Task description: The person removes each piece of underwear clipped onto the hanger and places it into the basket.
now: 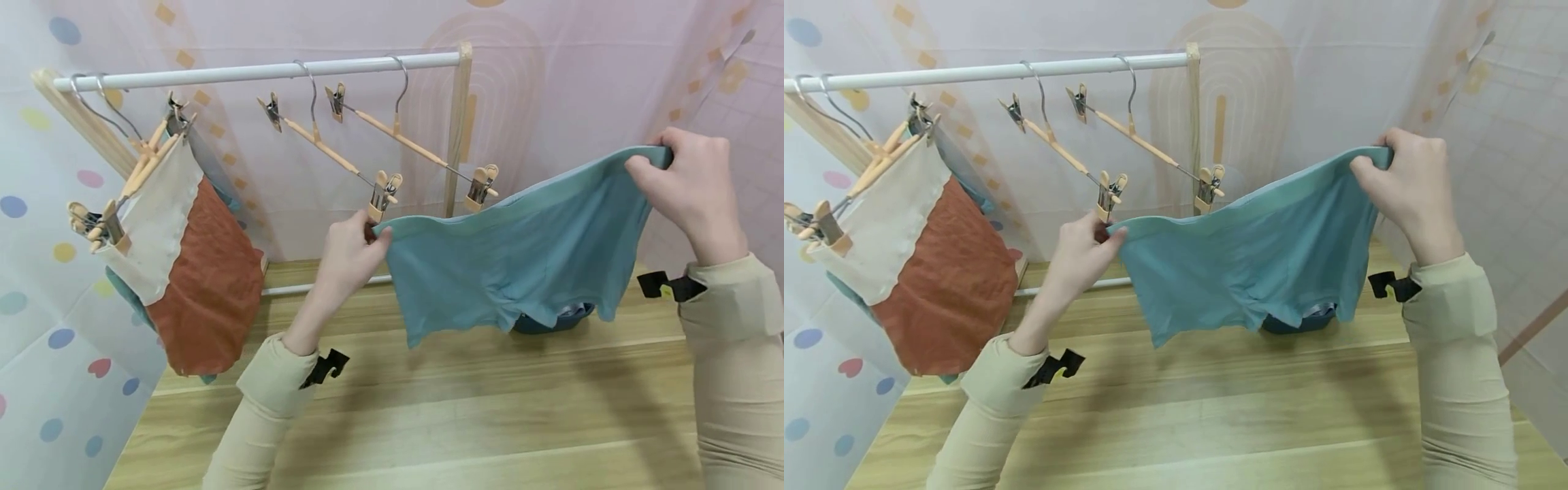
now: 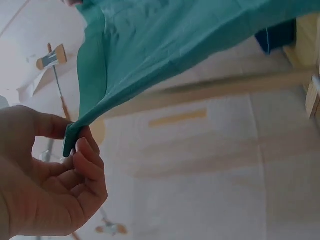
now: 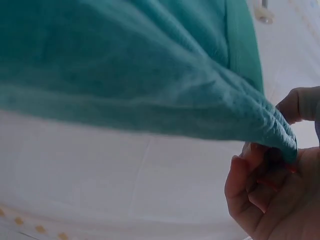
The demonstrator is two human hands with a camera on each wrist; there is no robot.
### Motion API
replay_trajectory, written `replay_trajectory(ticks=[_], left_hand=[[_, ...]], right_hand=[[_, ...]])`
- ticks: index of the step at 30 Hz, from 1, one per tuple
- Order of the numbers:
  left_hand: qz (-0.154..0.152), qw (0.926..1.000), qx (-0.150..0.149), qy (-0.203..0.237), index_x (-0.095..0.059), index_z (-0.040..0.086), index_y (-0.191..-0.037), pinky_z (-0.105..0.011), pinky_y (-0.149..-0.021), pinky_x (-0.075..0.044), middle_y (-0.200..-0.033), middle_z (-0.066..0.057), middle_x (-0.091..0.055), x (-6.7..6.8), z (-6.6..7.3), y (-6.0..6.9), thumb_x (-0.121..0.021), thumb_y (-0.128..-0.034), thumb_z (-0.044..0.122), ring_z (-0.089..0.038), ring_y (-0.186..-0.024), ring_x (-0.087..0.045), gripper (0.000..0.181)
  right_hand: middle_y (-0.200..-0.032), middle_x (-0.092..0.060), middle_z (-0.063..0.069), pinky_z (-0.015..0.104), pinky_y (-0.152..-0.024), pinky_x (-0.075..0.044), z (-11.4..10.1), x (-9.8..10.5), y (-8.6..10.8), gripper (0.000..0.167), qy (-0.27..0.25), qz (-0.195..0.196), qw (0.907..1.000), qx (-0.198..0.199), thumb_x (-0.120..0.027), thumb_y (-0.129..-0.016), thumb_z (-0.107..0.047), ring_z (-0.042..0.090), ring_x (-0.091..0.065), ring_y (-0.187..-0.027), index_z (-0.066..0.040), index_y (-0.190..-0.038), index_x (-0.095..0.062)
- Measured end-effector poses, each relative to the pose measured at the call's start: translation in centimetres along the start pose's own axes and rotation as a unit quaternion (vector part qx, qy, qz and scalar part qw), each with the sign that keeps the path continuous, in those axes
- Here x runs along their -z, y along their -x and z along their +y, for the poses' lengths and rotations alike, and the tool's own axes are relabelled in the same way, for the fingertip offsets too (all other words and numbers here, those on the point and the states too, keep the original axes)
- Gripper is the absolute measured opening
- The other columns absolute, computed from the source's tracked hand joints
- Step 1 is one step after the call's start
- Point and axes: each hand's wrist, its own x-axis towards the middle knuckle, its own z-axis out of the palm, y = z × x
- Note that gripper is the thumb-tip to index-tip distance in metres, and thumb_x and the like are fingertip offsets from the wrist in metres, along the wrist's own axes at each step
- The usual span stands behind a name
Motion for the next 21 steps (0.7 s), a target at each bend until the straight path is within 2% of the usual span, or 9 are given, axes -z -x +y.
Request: replay_trajectory(ticks=[3, 4, 7, 9, 10, 13, 18, 21], left_hand=[[-0.009, 0.9979, 0.022, 0.06, -0.062, 0.001, -0.086, -0.023, -0.049, -0.033, -0.061, -0.003, -0.052, -1.5, 0.3, -0.9, -0.059, -0.0886, 0.014, -0.011, -0.051, -0.041, 0.014], [-0.011, 0.9968, 0.027, 0.075, -0.062, 0.001, -0.086, -0.022, -0.049, -0.033, -0.062, -0.003, -0.053, -1.9, 0.4, -1.1, -0.059, -0.0889, 0.014, -0.01, -0.052, -0.042, 0.014], [-0.022, 0.9934, 0.044, 0.103, -0.063, 0.001, -0.091, -0.02, -0.05, -0.035, -0.067, -0.004, -0.056, -3.1, 1.1, -1.9, -0.058, -0.0909, 0.017, -0.009, -0.055, -0.045, 0.017], [-0.037, 0.9892, 0.065, 0.126, -0.062, 0.001, -0.097, -0.019, -0.051, -0.038, -0.074, -0.005, -0.059, -3.7, 1.7, -2.5, -0.058, -0.0923, 0.019, -0.009, -0.059, -0.048, 0.019], [-0.044, 0.9871, 0.075, 0.134, -0.062, 0.001, -0.099, -0.018, -0.052, -0.039, -0.078, -0.006, -0.061, -4.1, 2.0, -2.7, -0.058, -0.0929, 0.02, -0.01, -0.061, -0.051, 0.021], [-0.058, 0.9795, 0.101, 0.164, -0.063, 0.002, -0.104, -0.017, -0.055, -0.042, -0.087, -0.011, -0.067, -5.2, 2.9, -3.6, -0.059, -0.0925, 0.023, -0.013, -0.068, -0.057, 0.024], [-0.056, 0.974, 0.103, 0.194, -0.065, 0.004, -0.108, -0.016, -0.061, -0.042, -0.1, -0.013, -0.071, -7.4, 4.3, -4.9, -0.062, -0.0911, 0.024, -0.018, -0.085, -0.066, 0.026], [-0.058, 0.9658, 0.104, 0.23, -0.066, 0.005, -0.106, -0.016, -0.063, -0.042, -0.102, -0.013, -0.071, -8.9, 5.3, -5.6, -0.062, -0.0904, 0.02, -0.018, -0.091, -0.066, 0.022]], right_hand=[[-0.042, -0.035, 0.0, 0.023, -0.051, -0.026, 0.0, 0.0, -1.0, 0.029, 0.006, -0.003, 0.9996, -0.027, -0.041, -0.08, -0.015, 0.012, -0.027, -0.04, 0.005, -0.083, -0.061], [-0.042, -0.033, -0.001, 0.024, -0.053, -0.026, 0.0, 0.0, -1.3, 0.027, 0.008, -0.005, 0.9993, -0.036, -0.04, -0.081, -0.015, 0.013, -0.026, -0.041, 0.004, -0.08, -0.059], [-0.041, -0.028, -0.005, 0.024, -0.052, -0.025, -0.1, 0.0, -2.3, 0.022, -0.003, -0.009, 0.9984, -0.056, -0.04, -0.08, -0.017, 0.013, -0.023, -0.042, -0.001, -0.07, -0.051], [-0.041, -0.024, -0.006, 0.024, -0.044, -0.022, -0.1, 0.1, -3.0, 0.021, -0.012, -0.01, 0.9978, -0.064, -0.041, -0.079, -0.017, 0.012, -0.02, -0.039, -0.004, -0.063, -0.044], [-0.041, -0.024, -0.006, 0.023, -0.047, -0.022, -0.2, 0.1, -3.3, 0.022, -0.023, -0.015, 0.997, -0.072, -0.041, -0.079, -0.018, 0.012, -0.021, -0.043, -0.006, -0.061, -0.04], [-0.041, -0.024, -0.008, 0.021, -0.044, -0.023, -0.3, 0.1, -4.3, 0.022, -0.039, -0.017, 0.9955, -0.085, -0.042, -0.08, -0.019, 0.011, -0.023, -0.042, -0.007, -0.062, -0.042], [-0.042, -0.024, -0.009, 0.021, -0.041, -0.022, -0.5, -0.4, -5.4, 0.02, -0.061, -0.018, 0.9934, -0.096, -0.042, -0.082, -0.018, 0.008, -0.02, -0.037, -0.007, -0.065, -0.044], [-0.041, -0.025, -0.01, 0.021, -0.041, -0.023, -0.6, -0.7, -6.0, 0.019, -0.066, -0.018, 0.9926, -0.1, -0.042, -0.082, -0.018, 0.007, -0.022, -0.038, -0.007, -0.066, -0.045]])
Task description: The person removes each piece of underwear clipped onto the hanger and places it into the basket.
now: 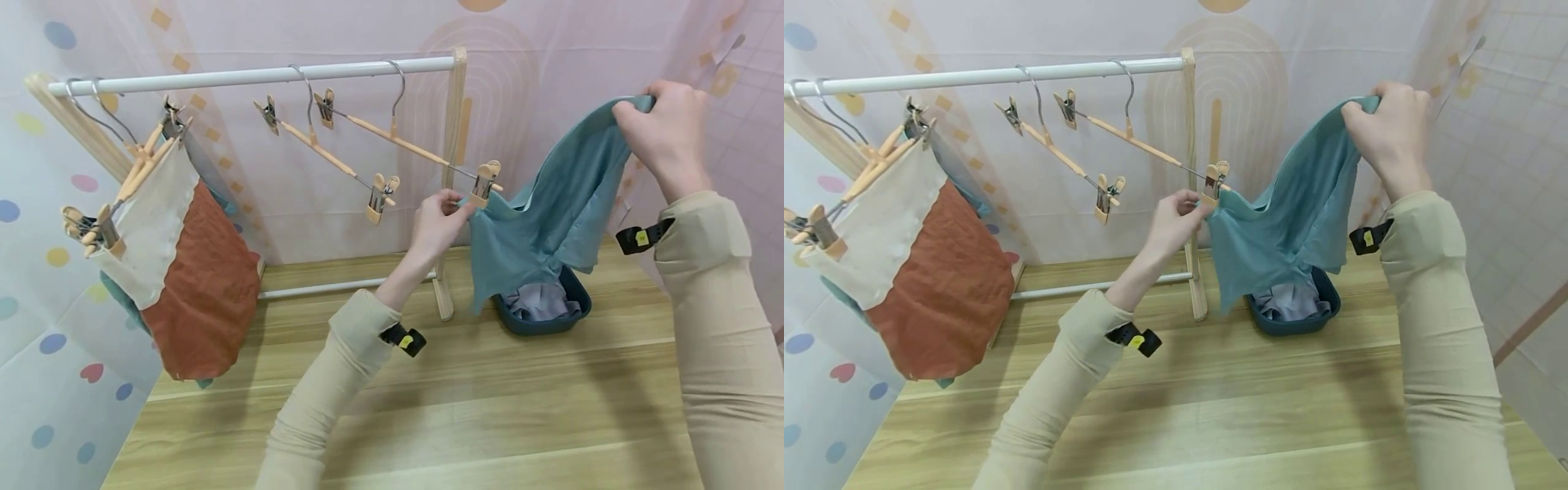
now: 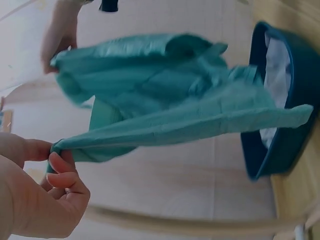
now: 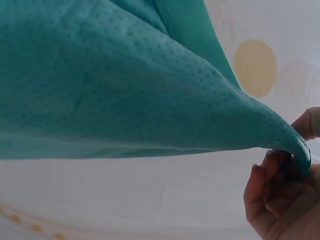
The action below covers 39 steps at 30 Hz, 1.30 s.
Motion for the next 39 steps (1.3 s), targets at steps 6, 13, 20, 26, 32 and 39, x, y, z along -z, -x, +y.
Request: replay_trajectory(ticks=[6, 13, 20, 26, 32, 39], left_hand=[[-0.011, 0.9945, 0.009, 0.104, -0.063, 0.003, -0.1, -0.016, -0.064, -0.045, -0.084, -0.008, -0.068, -3.0, 0.9, -1.5, -0.064, -0.0902, 0.016, -0.01, -0.071, -0.06, 0.017], [-0.032, 0.9721, 0.05, 0.227, -0.056, -0.005, -0.106, -0.015, -0.057, -0.042, -0.063, 0.004, -0.053, -6.4, 2.6, -3.0, -0.059, -0.0908, 0.004, -0.004, -0.055, -0.052, 0.017], [-0.001, 0.9733, 0.087, 0.213, -0.054, 0.006, -0.104, -0.013, -0.053, -0.041, -0.066, 0.0, -0.058, -8.5, 3.3, -4.7, -0.056, -0.094, 0.009, -0.003, -0.056, -0.054, 0.011], [0.019, 0.9616, 0.031, 0.272, -0.049, 0.004, -0.092, -0.014, -0.058, -0.045, -0.073, 0.004, -0.049, -8.8, 2.7, -5.4, -0.056, -0.0917, 0.0, -0.008, -0.062, -0.054, 0.008], [-0.006, 0.9579, -0.009, 0.287, -0.043, 0.01, -0.085, -0.023, -0.077, -0.053, -0.078, 0.004, -0.047, -8.6, 1.8, -5.9, -0.053, -0.0921, -0.004, -0.018, -0.078, -0.058, 0.018], [-0.012, 0.9713, -0.016, 0.237, -0.049, 0.002, -0.09, -0.014, -0.067, -0.046, -0.076, 0.002, -0.049, -8.8, 0.7, -6.4, -0.056, -0.0912, -0.002, -0.028, -0.084, -0.062, 0.008]], right_hand=[[-0.047, -0.032, -0.011, 0.022, -0.059, -0.028, -0.1, -0.9, -1.4, 0.018, -0.003, -0.002, 0.9999, -0.015, -0.042, -0.082, -0.022, 0.008, -0.033, -0.059, -0.01, -0.069, -0.047], [-0.059, -0.037, -0.007, 0.025, -0.062, -0.029, 0.2, -2.3, -2.6, 0.018, -0.005, -0.02, 0.9994, -0.028, -0.042, -0.086, -0.027, 0.008, -0.034, -0.071, -0.014, -0.074, -0.047], [-0.049, -0.026, -0.007, 0.027, -0.047, -0.026, 0.5, -3.9, -3.2, 0.021, 0.013, -0.03, 0.9994, 0.003, -0.04, -0.086, -0.022, 0.013, -0.027, -0.047, -0.01, -0.07, -0.042], [-0.061, -0.037, -0.003, 0.026, -0.054, -0.031, 0.9, -5.1, -3.8, 0.022, 0.027, -0.057, 0.998, 0.005, -0.038, -0.091, -0.024, 0.012, -0.034, -0.052, -0.007, -0.09, -0.053], [-0.081, -0.049, 0.001, 0.024, -0.059, -0.034, 1.8, -6.6, -3.9, 0.041, 0.026, -0.054, 0.998, 0.018, -0.038, -0.095, -0.027, 0.009, -0.04, -0.06, 0.002, -0.117, -0.057], [-0.086, -0.052, 0.004, 0.023, -0.061, -0.034, 3.0, -8.3, -3.1, 0.039, 0.014, -0.048, 0.9985, 0.022, -0.041, -0.097, -0.027, 0.01, -0.042, -0.067, 0.002, -0.116, -0.058]])
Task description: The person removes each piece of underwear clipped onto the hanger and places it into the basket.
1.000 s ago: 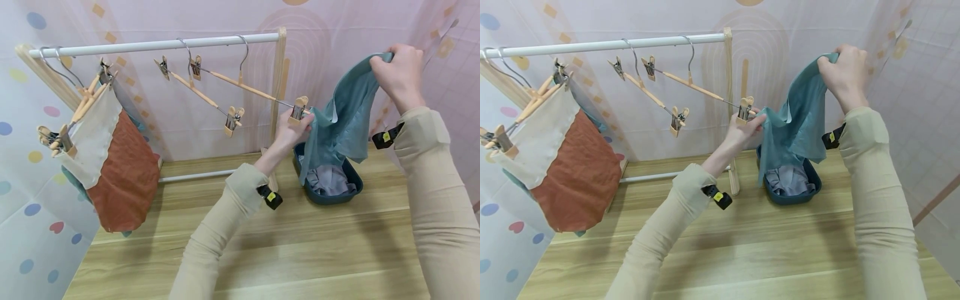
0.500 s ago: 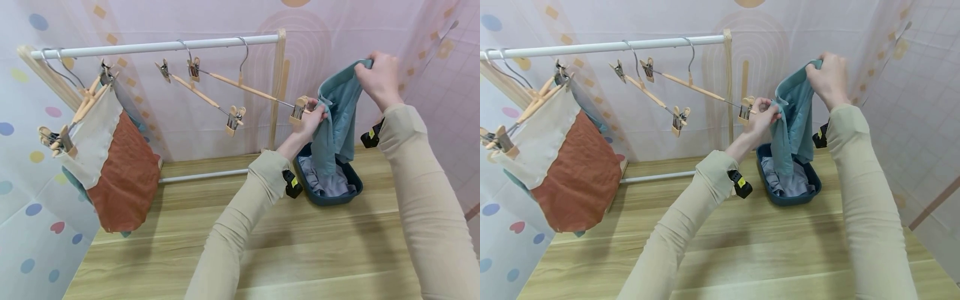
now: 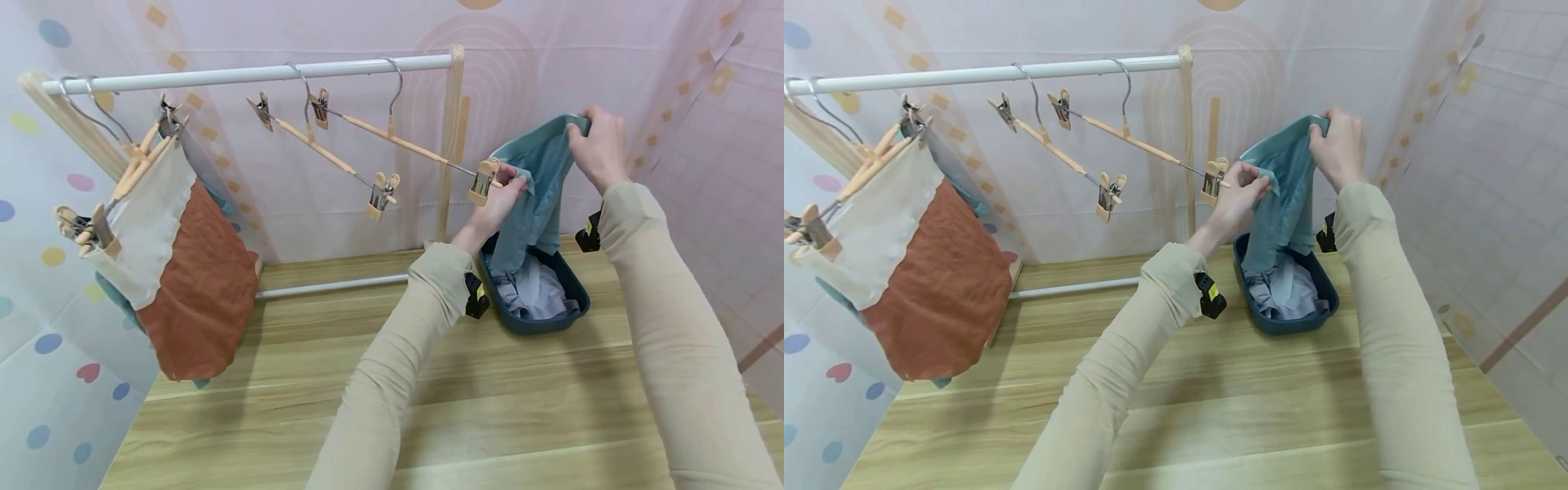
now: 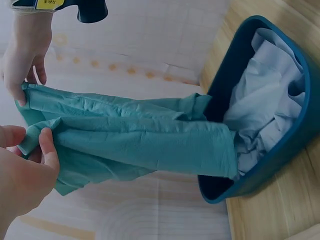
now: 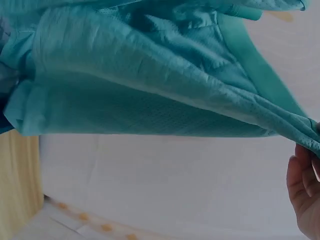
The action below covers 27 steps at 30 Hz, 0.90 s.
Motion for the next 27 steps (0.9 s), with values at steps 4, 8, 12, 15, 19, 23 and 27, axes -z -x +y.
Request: replay_trajectory(ticks=[4, 8, 12, 15, 19, 23, 27], left_hand=[[-0.023, 0.9993, 0.018, -0.023, -0.044, 0.006, -0.088, -0.013, -0.069, -0.042, -0.079, 0.003, -0.045, 0.1, -0.7, 0.1, -0.053, -0.0938, 0.001, -0.011, -0.078, -0.052, 0.011], [-0.03, 0.9984, 0.027, -0.039, -0.04, 0.011, -0.088, -0.014, -0.07, -0.038, -0.082, 0.004, -0.041, 0.5, -1.3, 0.4, -0.05, -0.0956, 0.004, -0.007, -0.08, -0.045, 0.015], [-0.03, 0.9979, 0.034, -0.046, -0.041, 0.012, -0.09, -0.013, -0.072, -0.039, -0.085, 0.005, -0.042, 0.7, -1.6, 0.7, -0.051, -0.0958, 0.006, -0.007, -0.083, -0.048, 0.013], [-0.033, 0.9965, 0.026, -0.072, -0.046, 0.007, -0.095, -0.013, -0.071, -0.039, -0.088, 0.002, -0.046, 0.9, -1.8, 0.8, -0.052, -0.0957, 0.007, -0.007, -0.085, -0.049, 0.006], [-0.03, 0.9873, -0.011, -0.156, -0.053, -0.001, -0.104, -0.013, -0.07, -0.039, -0.097, -0.01, -0.057, 0.9, -1.8, 1.2, -0.055, -0.0948, 0.01, -0.012, -0.087, -0.052, 0.014], [-0.029, 0.9714, -0.043, -0.232, -0.056, 0.0, -0.105, -0.014, -0.07, -0.04, -0.107, -0.015, -0.065, 1.2, -2.2, 1.6, -0.057, -0.0942, 0.012, -0.016, -0.089, -0.058, 0.016], [-0.037, 0.9612, -0.068, -0.265, -0.057, 0.0, -0.103, -0.013, -0.07, -0.039, -0.106, -0.014, -0.065, 1.7, -3.0, 2.1, -0.058, -0.0935, 0.012, -0.014, -0.085, -0.057, 0.016]], right_hand=[[-0.086, -0.054, 0.006, 0.023, -0.06, -0.034, 0.8, -0.5, 0.6, 0.038, -0.003, -0.01, 0.9999, 0.001, -0.043, -0.097, -0.026, 0.011, -0.043, -0.066, 0.003, -0.116, -0.058], [-0.081, -0.052, 0.007, 0.023, -0.058, -0.034, 1.3, -0.7, 1.3, 0.036, -0.006, -0.018, 0.9998, 0.011, -0.044, -0.097, -0.024, 0.012, -0.042, -0.062, 0.004, -0.113, -0.059], [-0.076, -0.048, 0.005, 0.025, -0.058, -0.033, 1.1, -0.5, 1.6, 0.034, -0.01, -0.017, 0.9996, 0.019, -0.045, -0.096, -0.025, 0.014, -0.041, -0.062, 0.004, -0.108, -0.059], [-0.082, -0.051, 0.007, 0.024, -0.061, -0.034, 0.7, -0.5, 1.7, 0.036, -0.017, -0.025, 0.9994, 0.018, -0.044, -0.096, -0.027, 0.015, -0.042, -0.066, 0.003, -0.11, -0.059], [-0.09, -0.055, 0.013, 0.023, -0.062, -0.035, 0.5, -0.3, 1.8, 0.038, -0.013, -0.042, 0.9986, 0.029, -0.044, -0.097, -0.026, 0.015, -0.044, -0.068, 0.004, -0.115, -0.059], [-0.101, -0.062, 0.022, 0.024, -0.062, -0.036, 1.2, -0.2, 2.2, 0.037, -0.003, -0.067, 0.9965, 0.051, -0.044, -0.097, -0.023, 0.019, -0.049, -0.071, 0.005, -0.116, -0.058], [-0.104, -0.063, 0.028, 0.029, -0.065, -0.04, 2.5, -0.4, 3.1, 0.036, 0.012, -0.08, 0.9939, 0.075, -0.044, -0.097, -0.02, 0.028, -0.056, -0.078, 0.007, -0.115, -0.059]])
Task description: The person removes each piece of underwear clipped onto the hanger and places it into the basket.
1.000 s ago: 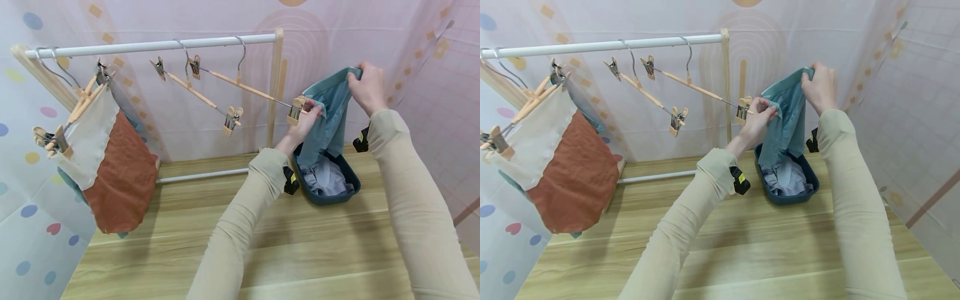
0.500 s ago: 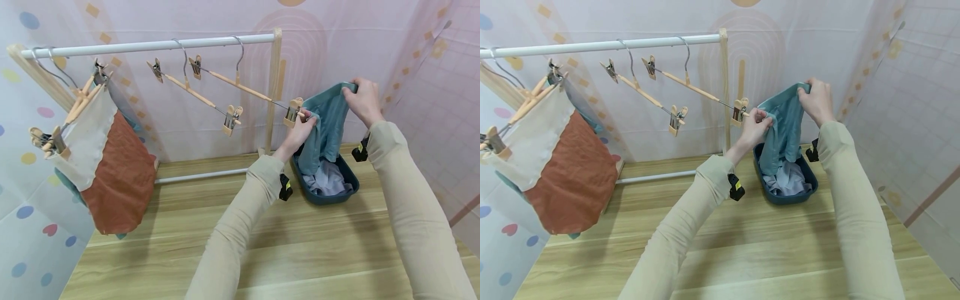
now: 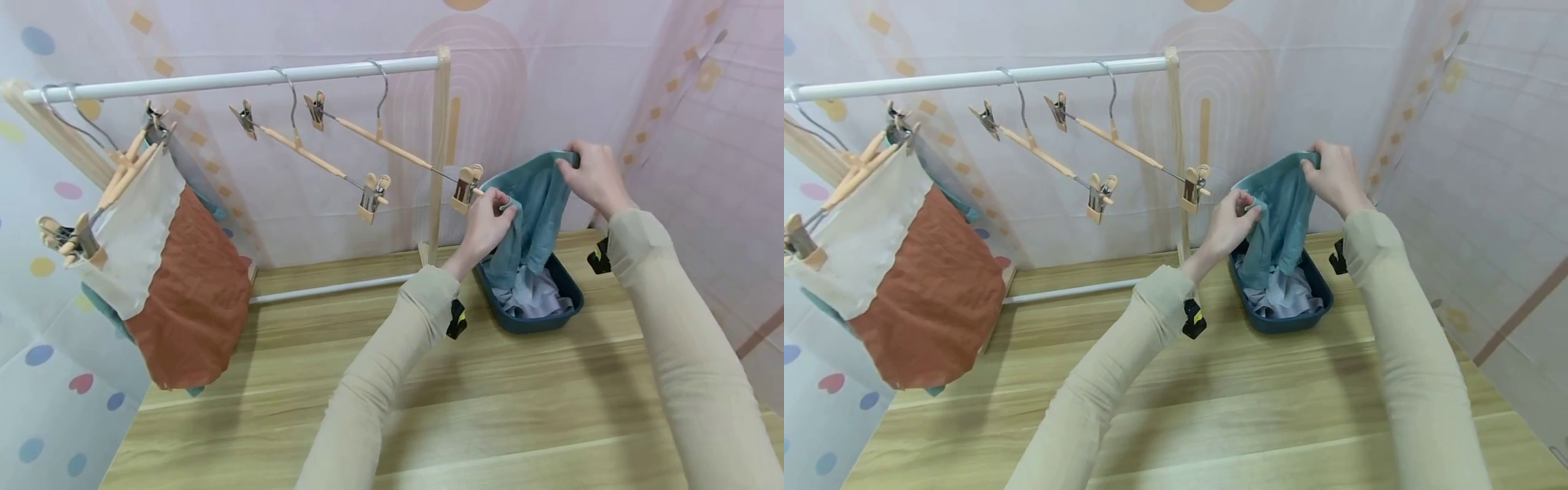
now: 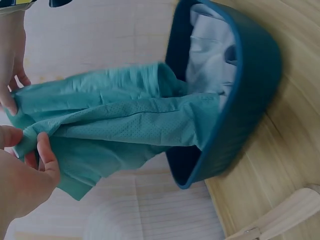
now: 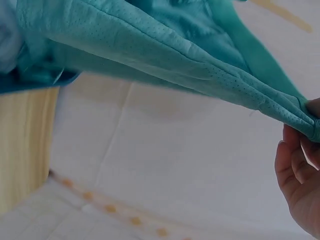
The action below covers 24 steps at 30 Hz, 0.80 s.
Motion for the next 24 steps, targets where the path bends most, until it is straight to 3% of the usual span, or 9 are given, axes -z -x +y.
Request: replay_trajectory(ticks=[7, 13, 16, 20, 22, 24], left_hand=[[-0.024, 0.9978, -0.034, -0.051, -0.057, 0.003, -0.102, -0.014, -0.071, -0.041, -0.101, -0.011, -0.059, -0.3, -2.2, 2.1, -0.057, -0.0937, 0.013, -0.013, -0.085, -0.054, 0.013], [-0.054, 0.9924, -0.068, -0.087, -0.058, 0.003, -0.101, -0.012, -0.075, -0.048, -0.104, -0.011, -0.06, -1.6, -4.3, 4.3, -0.058, -0.0931, 0.012, -0.015, -0.088, -0.062, 0.012], [-0.061, 0.9864, -0.095, -0.12, -0.058, 0.004, -0.099, -0.01, -0.074, -0.047, -0.102, -0.01, -0.061, -2.4, -5.2, 5.4, -0.058, -0.0929, 0.012, -0.014, -0.087, -0.063, 0.01], [-0.07, 0.971, -0.129, -0.189, -0.059, 0.008, -0.099, -0.011, -0.072, -0.046, -0.099, -0.005, -0.061, -3.1, -6.4, 6.8, -0.058, -0.0929, 0.014, -0.011, -0.084, -0.062, 0.008], [-0.078, 0.9578, -0.15, -0.233, -0.059, 0.011, -0.099, -0.014, -0.07, -0.048, -0.097, -0.003, -0.061, -3.3, -6.9, 7.4, -0.058, -0.0928, 0.016, -0.01, -0.082, -0.062, 0.008], [-0.084, 0.9389, -0.175, -0.284, -0.061, 0.013, -0.099, -0.018, -0.068, -0.049, -0.095, -0.001, -0.062, -3.4, -7.3, 7.9, -0.059, -0.0921, 0.017, -0.011, -0.08, -0.062, 0.008]], right_hand=[[-0.107, -0.061, 0.032, 0.051, -0.075, -0.045, 1.9, -1.1, 2.2, 0.033, 0.033, -0.023, 0.9991, 0.013, -0.045, -0.097, -0.017, 0.041, -0.059, -0.087, 0.007, -0.114, -0.058], [-0.1, -0.063, 0.031, 0.046, -0.065, -0.044, 3.3, -2.7, 4.4, 0.03, 0.035, -0.019, 0.999, 0.021, -0.049, -0.096, -0.016, 0.037, -0.059, -0.078, 0.008, -0.11, -0.06], [-0.099, -0.063, 0.03, 0.046, -0.065, -0.044, 3.9, -3.6, 5.5, 0.029, 0.035, -0.019, 0.9988, 0.028, -0.051, -0.095, -0.014, 0.036, -0.059, -0.077, 0.009, -0.11, -0.06], [-0.101, -0.063, 0.029, 0.052, -0.071, -0.047, 4.4, -4.5, 6.8, 0.024, 0.049, -0.024, 0.9968, 0.059, -0.053, -0.094, -0.011, 0.04, -0.06, -0.083, 0.008, -0.106, -0.061], [-0.099, -0.064, 0.027, 0.053, -0.071, -0.047, 4.7, -4.8, 7.3, 0.019, 0.068, -0.032, 0.9933, 0.088, -0.056, -0.092, -0.009, 0.04, -0.06, -0.085, 0.006, -0.102, -0.062], [-0.097, -0.065, 0.024, 0.052, -0.07, -0.048, 5.1, -4.9, 7.8, 0.015, 0.094, -0.041, 0.9863, 0.13, -0.059, -0.089, -0.007, 0.037, -0.059, -0.086, 0.004, -0.098, -0.064]])
